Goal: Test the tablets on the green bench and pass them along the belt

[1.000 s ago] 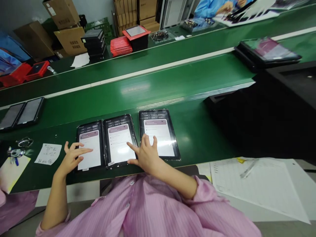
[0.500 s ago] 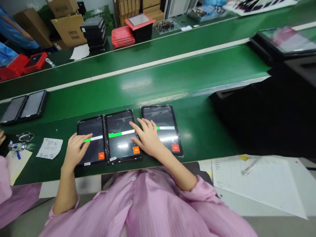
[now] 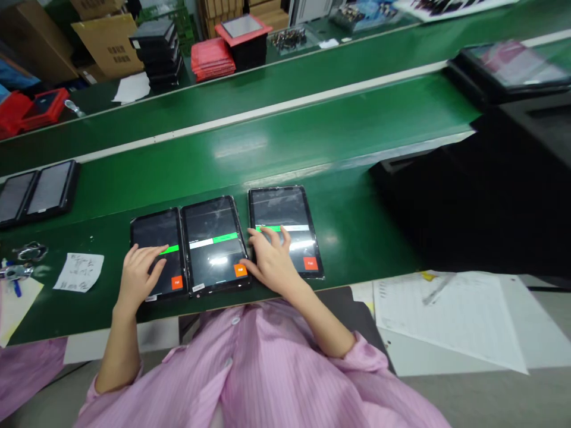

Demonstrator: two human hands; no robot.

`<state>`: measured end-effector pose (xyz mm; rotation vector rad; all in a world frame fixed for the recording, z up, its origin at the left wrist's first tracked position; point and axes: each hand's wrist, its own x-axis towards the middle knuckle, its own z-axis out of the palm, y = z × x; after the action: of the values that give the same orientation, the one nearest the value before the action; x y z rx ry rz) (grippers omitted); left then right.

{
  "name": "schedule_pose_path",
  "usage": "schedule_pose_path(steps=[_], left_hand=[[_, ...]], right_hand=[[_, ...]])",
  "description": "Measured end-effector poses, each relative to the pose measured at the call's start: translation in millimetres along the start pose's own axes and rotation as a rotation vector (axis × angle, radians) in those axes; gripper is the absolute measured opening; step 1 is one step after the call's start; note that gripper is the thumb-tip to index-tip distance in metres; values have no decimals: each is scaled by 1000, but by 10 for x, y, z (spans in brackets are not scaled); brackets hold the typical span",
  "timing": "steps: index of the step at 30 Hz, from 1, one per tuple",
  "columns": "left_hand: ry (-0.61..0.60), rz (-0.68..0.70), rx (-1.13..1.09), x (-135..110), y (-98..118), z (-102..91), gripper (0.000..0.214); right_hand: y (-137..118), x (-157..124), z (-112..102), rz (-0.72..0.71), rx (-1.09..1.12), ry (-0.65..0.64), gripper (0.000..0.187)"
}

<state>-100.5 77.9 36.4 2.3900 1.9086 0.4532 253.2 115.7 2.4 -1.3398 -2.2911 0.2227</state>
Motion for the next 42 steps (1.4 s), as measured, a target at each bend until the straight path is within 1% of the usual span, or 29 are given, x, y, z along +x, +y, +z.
schedule_pose_path(steps=[2, 5, 9, 12, 15, 18, 20, 22, 25, 29, 32, 35, 40, 42], left_hand=[[-23, 6, -10, 67, -6, -5, 35], [-84, 4, 33, 231, -18, -6, 36], [-164, 10, 123, 588, -46, 33, 41], [-202, -4, 158, 877, -72, 104, 48], [-266, -61, 137, 1068, -95, 166, 52], [-288, -90, 122, 1103, -106, 179, 49], [-272, -99, 160, 1065, -105, 168, 49], [-263, -115, 208, 1019, -98, 157, 52], [-268, -134, 239, 998, -78, 157, 54], [-281, -141, 262, 1052, -42, 173, 53], [-297, -103, 273, 1088, -25, 165, 56], [-311, -82, 247, 1126, -33, 119, 59], [-364, -161, 206, 1237, -55, 21, 59], [-360, -177, 196, 1266, -37, 17, 57]], right_hand=[[183, -103, -61, 102, -17, 48, 35], [405, -260, -154, 244, -52, 101, 41], [557, -354, -285, 338, -19, 127, 44], [735, -261, -327, 444, 26, 252, 45], [1070, -56, -268, 580, 172, 355, 45], [1409, 121, -147, 691, 456, 397, 40], [1534, 166, -76, 745, 598, 424, 37], [1563, 158, -29, 766, 654, 459, 35], [1516, 111, -2, 778, 608, 515, 32], [1472, 92, -7, 795, 575, 549, 30], [1478, 107, -7, 811, 563, 553, 30], [1482, 135, 17, 804, 548, 536, 29], [1471, 195, 65, 737, 571, 516, 29], [1475, 206, 57, 726, 575, 502, 30]])
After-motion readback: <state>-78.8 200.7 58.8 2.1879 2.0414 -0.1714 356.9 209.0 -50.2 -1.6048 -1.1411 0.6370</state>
